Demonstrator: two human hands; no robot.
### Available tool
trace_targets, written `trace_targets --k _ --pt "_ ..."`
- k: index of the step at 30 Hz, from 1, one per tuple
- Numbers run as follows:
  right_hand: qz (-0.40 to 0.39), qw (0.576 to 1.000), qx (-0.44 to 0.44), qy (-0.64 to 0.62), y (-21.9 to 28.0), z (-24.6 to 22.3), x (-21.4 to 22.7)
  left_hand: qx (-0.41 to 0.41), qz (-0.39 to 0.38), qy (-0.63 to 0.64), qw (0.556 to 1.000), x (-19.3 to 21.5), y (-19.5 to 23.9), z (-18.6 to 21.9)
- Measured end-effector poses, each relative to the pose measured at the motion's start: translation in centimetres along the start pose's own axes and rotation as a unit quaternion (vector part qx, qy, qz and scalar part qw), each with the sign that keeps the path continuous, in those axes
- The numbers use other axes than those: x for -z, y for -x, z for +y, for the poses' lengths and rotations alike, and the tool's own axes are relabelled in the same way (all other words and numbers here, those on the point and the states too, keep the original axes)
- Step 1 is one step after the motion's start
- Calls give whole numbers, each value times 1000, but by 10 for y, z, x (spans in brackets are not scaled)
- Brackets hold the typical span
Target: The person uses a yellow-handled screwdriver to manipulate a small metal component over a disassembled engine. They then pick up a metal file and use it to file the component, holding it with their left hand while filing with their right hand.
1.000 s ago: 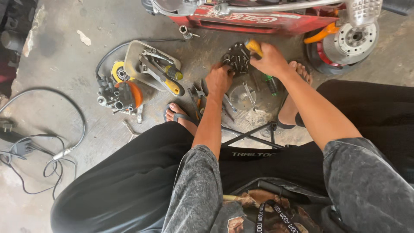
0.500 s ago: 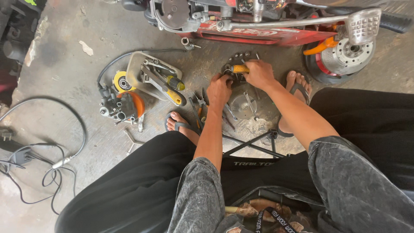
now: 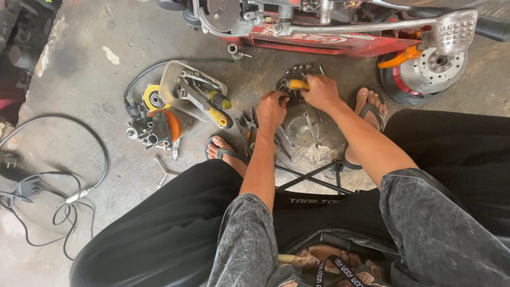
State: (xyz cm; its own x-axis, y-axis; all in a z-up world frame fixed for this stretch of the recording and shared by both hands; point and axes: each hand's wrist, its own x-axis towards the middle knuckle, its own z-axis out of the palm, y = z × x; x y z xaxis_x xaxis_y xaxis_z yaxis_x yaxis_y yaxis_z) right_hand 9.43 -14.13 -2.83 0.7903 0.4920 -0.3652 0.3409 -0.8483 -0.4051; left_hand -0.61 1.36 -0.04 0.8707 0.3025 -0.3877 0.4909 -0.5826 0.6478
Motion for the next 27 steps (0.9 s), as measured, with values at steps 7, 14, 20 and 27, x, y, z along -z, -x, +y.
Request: trace_targets --k 7,14,20,27 --pt "-73 978 -25 -193 22 -26 40 -22 19 103 994 -10 -3 -4" --pt "-54 968 -39 -242 14 -13 25 -32 23 132 990 -4 -2 8" --pt "-39 964 -71 -254 1 5 7 -45 24 149 987 2 -1 16" --pt "-34 932 -126 -337 0 -2 28 -67 -9 132 989 15 -14 23"
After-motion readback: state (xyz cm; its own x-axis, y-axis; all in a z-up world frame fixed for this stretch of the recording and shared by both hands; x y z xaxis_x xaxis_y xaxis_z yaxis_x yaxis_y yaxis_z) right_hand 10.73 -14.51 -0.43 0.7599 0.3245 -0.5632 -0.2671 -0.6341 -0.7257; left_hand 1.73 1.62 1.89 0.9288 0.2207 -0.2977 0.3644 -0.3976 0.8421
